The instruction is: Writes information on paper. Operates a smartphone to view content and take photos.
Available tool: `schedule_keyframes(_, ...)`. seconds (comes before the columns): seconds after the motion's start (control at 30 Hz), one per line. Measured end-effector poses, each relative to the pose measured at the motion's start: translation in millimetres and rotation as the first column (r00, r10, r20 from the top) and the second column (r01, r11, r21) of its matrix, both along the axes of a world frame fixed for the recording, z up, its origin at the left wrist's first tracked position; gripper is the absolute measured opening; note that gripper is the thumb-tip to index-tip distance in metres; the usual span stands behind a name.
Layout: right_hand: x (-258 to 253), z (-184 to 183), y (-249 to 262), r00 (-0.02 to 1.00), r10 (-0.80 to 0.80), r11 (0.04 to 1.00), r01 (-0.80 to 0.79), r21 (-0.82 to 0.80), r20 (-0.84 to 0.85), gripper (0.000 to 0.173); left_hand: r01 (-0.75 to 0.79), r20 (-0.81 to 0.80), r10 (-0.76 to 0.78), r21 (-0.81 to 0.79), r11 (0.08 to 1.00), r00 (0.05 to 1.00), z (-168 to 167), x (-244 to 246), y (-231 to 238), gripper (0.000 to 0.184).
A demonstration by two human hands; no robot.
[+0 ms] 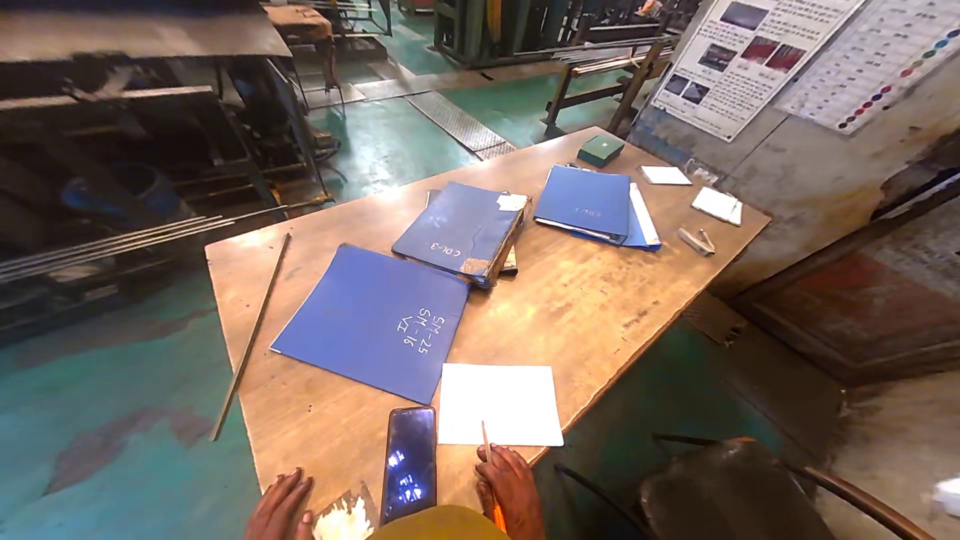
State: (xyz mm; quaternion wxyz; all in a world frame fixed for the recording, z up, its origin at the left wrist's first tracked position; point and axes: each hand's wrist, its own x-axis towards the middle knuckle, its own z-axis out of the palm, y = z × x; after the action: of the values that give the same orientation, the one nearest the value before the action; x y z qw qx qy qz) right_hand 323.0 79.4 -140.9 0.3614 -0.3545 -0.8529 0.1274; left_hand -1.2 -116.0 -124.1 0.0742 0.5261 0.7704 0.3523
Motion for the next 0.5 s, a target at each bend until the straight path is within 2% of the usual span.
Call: schedule_keyframes(0.5,-0.6,-0.6,-1.0,1.0,-0.012,1.0,0.012,0.002,-0.005,0.022,0.004,-0.001,-0.004,-0.006,1.0,1.0,-1.3,-1.5,1.3,0.044)
